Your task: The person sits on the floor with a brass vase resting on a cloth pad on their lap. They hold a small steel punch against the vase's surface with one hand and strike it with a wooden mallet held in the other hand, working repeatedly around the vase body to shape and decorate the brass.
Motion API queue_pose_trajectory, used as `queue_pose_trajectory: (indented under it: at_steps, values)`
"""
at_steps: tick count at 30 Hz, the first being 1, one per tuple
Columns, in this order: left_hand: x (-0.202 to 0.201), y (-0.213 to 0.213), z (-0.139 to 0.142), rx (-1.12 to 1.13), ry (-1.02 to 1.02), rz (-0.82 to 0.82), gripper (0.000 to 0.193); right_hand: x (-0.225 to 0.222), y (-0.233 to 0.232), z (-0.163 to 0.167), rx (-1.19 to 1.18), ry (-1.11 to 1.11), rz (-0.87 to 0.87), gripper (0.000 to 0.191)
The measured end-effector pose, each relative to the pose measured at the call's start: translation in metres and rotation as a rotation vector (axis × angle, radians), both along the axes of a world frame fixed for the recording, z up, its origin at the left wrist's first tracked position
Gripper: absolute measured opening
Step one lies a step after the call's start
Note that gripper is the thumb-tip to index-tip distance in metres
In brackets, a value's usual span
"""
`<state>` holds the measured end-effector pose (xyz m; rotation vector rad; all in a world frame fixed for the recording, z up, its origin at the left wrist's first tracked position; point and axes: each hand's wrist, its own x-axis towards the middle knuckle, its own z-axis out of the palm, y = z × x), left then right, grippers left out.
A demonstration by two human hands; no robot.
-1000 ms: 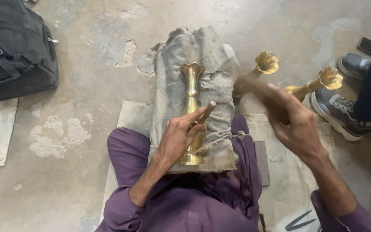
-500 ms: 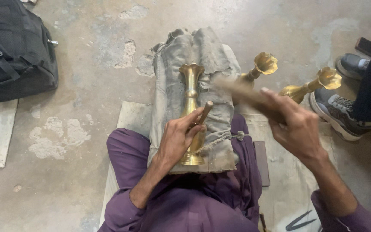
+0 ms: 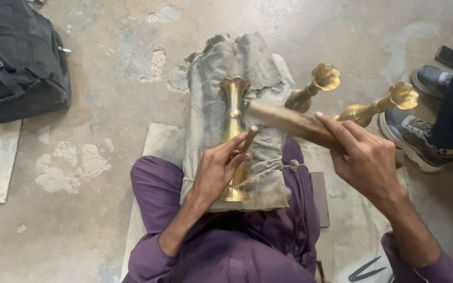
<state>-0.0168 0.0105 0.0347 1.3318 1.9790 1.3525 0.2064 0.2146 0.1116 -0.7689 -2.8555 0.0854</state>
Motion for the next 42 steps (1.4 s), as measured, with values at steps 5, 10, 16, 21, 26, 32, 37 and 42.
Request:
queue_pose_trajectory:
  at_steps: [5, 10, 16, 21, 26, 32, 37, 42]
  values:
    - [0.000, -0.002, 0.000, 0.023, -0.007, 0.009, 0.052, 0.003, 0.002, 0.004, -0.142, 0.129, 0.066, 0.062]
    - [0.003, -0.002, 0.001, 0.031, 0.013, 0.046, 0.051, -0.001, 0.011, -0.003, 0.096, 0.102, 0.129, 0.056]
    - [0.005, -0.003, -0.002, 0.058, 0.029, 0.050, 0.051, -0.004, 0.015, -0.004, 0.210, -0.073, 0.163, 0.052]
    - [0.006, -0.007, -0.007, 0.066, 0.027, 0.070, 0.049, -0.002, 0.011, 0.003, -0.230, 0.305, 0.123, 0.066]
    - [0.009, -0.010, -0.010, 0.017, 0.022, 0.073, 0.049, -0.002, 0.008, 0.009, 0.039, 0.082, 0.119, 0.054]
    - [0.012, -0.011, -0.014, 0.100, 0.017, 0.108, 0.048, -0.002, 0.001, 0.016, 0.173, -0.029, 0.137, 0.048]
    - [0.013, -0.013, -0.013, 0.068, 0.007, 0.099, 0.048, -0.003, -0.004, 0.016, -0.012, 0.156, 0.128, 0.054]
    - [0.011, -0.013, -0.011, 0.082, -0.013, 0.079, 0.047, 0.001, -0.006, 0.013, 0.076, 0.193, 0.166, 0.053]
